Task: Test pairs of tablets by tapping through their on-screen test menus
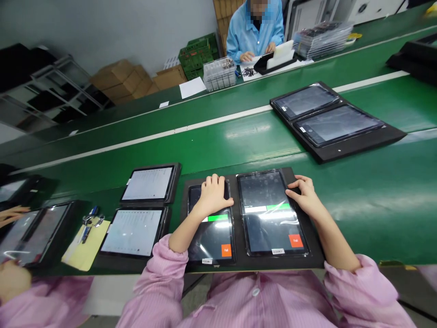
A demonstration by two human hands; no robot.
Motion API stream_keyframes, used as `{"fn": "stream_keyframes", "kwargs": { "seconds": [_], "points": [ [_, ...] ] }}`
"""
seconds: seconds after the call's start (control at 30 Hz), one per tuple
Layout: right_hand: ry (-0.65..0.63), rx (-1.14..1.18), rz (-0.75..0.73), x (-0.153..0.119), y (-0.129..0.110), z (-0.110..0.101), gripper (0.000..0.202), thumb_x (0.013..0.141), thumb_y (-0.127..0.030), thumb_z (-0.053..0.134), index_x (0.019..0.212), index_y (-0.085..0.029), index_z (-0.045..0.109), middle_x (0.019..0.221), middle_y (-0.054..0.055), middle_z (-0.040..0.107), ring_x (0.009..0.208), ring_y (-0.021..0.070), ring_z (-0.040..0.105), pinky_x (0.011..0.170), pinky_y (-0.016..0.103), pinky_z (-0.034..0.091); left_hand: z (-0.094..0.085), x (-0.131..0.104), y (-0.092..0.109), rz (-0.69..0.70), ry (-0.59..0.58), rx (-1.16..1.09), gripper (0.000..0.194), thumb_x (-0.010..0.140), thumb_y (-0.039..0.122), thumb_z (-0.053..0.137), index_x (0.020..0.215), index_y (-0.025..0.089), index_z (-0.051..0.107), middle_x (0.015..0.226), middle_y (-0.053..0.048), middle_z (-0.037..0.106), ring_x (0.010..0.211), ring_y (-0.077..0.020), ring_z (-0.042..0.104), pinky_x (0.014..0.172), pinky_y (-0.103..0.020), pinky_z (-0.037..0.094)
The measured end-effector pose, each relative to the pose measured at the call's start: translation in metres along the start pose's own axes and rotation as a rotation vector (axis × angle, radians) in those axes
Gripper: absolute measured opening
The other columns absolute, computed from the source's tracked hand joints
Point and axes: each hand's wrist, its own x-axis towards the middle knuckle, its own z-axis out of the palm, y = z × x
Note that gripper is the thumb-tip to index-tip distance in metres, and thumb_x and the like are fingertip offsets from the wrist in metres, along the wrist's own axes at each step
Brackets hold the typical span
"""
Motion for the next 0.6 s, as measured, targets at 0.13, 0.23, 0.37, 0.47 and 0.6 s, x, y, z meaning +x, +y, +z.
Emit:
{"fn": "stream_keyframes", "kwargs": {
  "seconds": [0.13, 0.23, 0.37, 0.47, 0.6],
  "points": [
    [0.004, 0.019, -0.009, 0.002, 0.001, -0.001, 0.048, 0.070, -0.070, 0.071, 0.081, -0.024, 0.064, 0.125, 0.014, 0.050, 0.133, 0.0408, 0.043, 0.112, 0.057, 0.040, -0.005, 0.000, 0.002, -0.025, -0.035, 0.044, 0.065, 0.077, 0.048, 0.075, 0.128, 0.018, 0.049, 0.135, -0.019, 0.051, 0.125, -0.0385, 0.047, 0.102, -0.051, 0.042],
    [0.009, 0.045, -0.010, 0.002, 0.003, 0.000, 0.044, 0.068, -0.067, 0.072, 0.079, -0.024, 0.065, 0.124, 0.014, 0.051, 0.133, 0.0413, 0.044, 0.113, 0.057, 0.039, -0.007, 0.000, 0.003, -0.054, -0.043, 0.067, 0.064, 0.080, 0.049, 0.072, 0.130, 0.017, 0.049, 0.133, -0.017, 0.052, 0.125, -0.0359, 0.047, 0.102, -0.047, 0.043],
    [0.013, 0.047, -0.028, 0.000, 0.006, 0.001, 0.039, 0.070, -0.061, 0.071, 0.081, -0.025, 0.065, 0.126, 0.014, 0.050, 0.134, 0.0407, 0.043, 0.114, 0.058, 0.036, -0.009, 0.001, 0.005, -0.078, -0.035, 0.064, 0.059, 0.083, 0.046, 0.070, 0.130, 0.016, 0.050, 0.133, -0.018, 0.052, 0.125, -0.0364, 0.048, 0.101, -0.048, 0.043],
    [0.021, 0.032, -0.025, 0.000, 0.006, 0.005, 0.035, 0.072, -0.058, 0.069, 0.082, -0.025, 0.063, 0.127, 0.013, 0.050, 0.132, 0.0395, 0.044, 0.115, 0.059, 0.033, -0.010, 0.002, 0.005, -0.081, -0.033, 0.061, 0.058, 0.082, 0.045, 0.072, 0.128, 0.016, 0.051, 0.132, -0.018, 0.052, 0.124, -0.0367, 0.048, 0.100, -0.049, 0.044],
    [0.050, -0.004, -0.022, 0.001, 0.004, 0.010, 0.029, 0.077, -0.052, 0.064, 0.086, -0.025, 0.064, 0.127, 0.013, 0.050, 0.128, 0.0383, 0.046, 0.115, 0.060, 0.030, -0.010, 0.003, 0.005, -0.078, -0.026, 0.078, 0.057, 0.082, 0.044, 0.073, 0.126, 0.015, 0.051, 0.129, -0.018, 0.053, 0.123, -0.0361, 0.049, 0.098, -0.046, 0.046]
  ]
}}
